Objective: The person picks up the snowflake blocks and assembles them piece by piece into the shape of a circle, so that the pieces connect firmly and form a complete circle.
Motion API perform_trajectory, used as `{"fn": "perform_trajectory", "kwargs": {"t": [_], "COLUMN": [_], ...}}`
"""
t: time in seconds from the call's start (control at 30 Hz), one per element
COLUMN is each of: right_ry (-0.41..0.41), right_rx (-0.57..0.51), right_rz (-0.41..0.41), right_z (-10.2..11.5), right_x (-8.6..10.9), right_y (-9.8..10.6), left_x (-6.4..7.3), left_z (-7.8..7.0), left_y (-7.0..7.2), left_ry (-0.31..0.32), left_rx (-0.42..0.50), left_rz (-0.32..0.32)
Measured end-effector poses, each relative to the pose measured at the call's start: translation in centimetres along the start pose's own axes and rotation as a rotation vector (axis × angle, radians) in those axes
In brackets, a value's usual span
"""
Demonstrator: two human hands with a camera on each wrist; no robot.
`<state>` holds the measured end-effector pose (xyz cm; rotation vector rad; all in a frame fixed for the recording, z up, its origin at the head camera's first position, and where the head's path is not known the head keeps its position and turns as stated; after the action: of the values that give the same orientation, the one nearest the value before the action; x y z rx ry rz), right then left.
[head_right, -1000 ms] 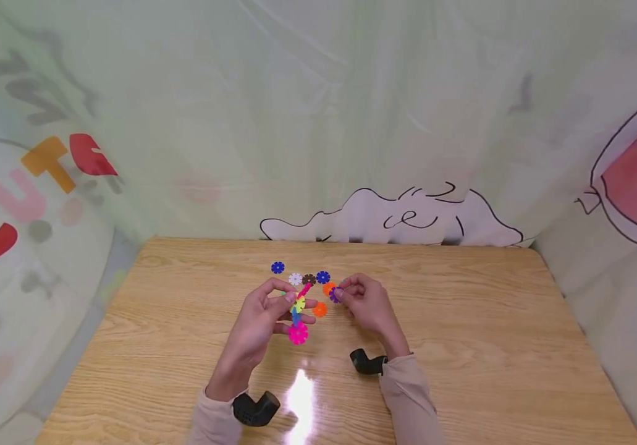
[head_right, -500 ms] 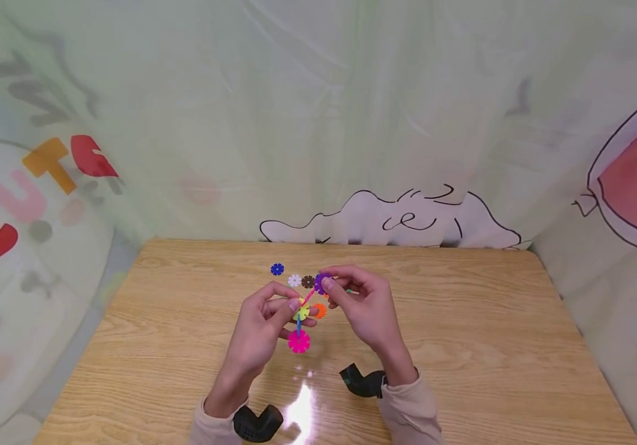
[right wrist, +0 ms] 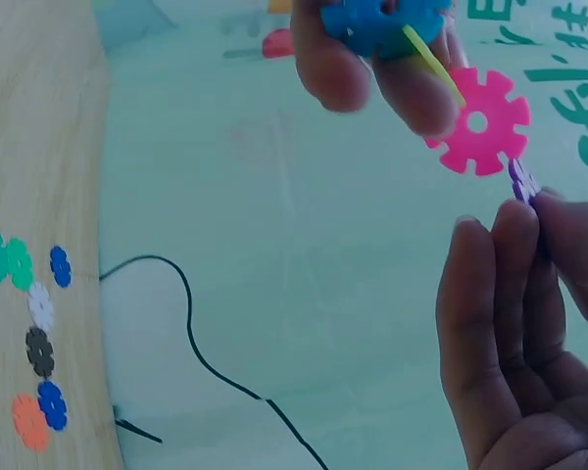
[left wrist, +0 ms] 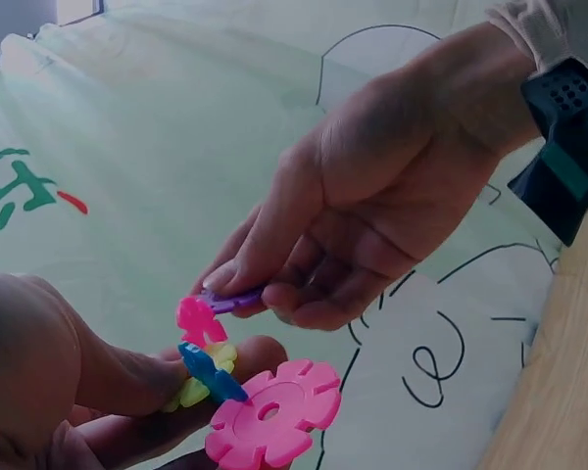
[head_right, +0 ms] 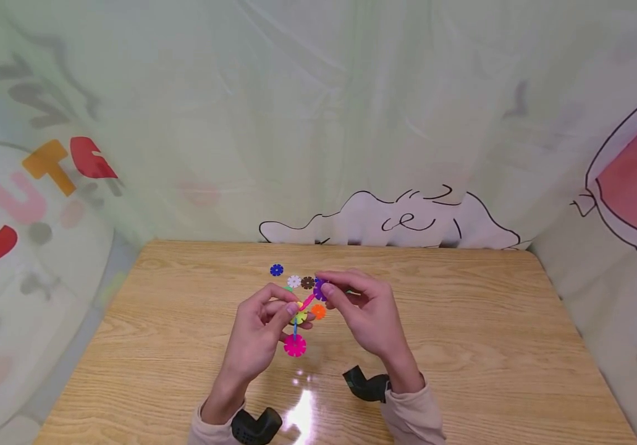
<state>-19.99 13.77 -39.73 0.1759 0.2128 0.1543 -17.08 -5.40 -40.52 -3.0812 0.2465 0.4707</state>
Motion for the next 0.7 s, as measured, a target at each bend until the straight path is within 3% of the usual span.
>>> {"fn": "perform_trajectory", "kwargs": {"t": [0.13,0.37,0.53,0.7], "right_ry": [0.051,0.050,0.083,0.103], "right_rx": [0.006,-0.042,-0.079,-0.085], "right_rz": [0.010,0.059,0.089,0.063], "right_z": [0.3,0.6,0.7,0.8], "right_x": [0.2,0.3,0.5,0.7], "right_y": [0.1,0.2,0.2,-0.1], "left_x": [0.1,0.3,0.5,0.7], "left_z": [-0.3,-0.9,-1.4,-1.7], "left_y": [0.0,-0.2,-0.2,-0.2], "left_ry": [-0.048,-0.155,-0.191,-0.253], "left_rx": [-0.049,-0.157,-0.189,-0.189], "left_rz": [0.013,0.033,0.022,0.009]}}
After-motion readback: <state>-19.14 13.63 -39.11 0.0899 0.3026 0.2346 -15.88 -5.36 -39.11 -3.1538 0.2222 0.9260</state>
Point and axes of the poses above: each hand's wrist, its own x-axis away from the middle knuckle, its own y-axis out of the back of the hand, z = x × y, the point moved 4 cm from there along -x, towards the middle knuckle, and after that the axes turned 11 degrees about -y, right-handed, at the moved point
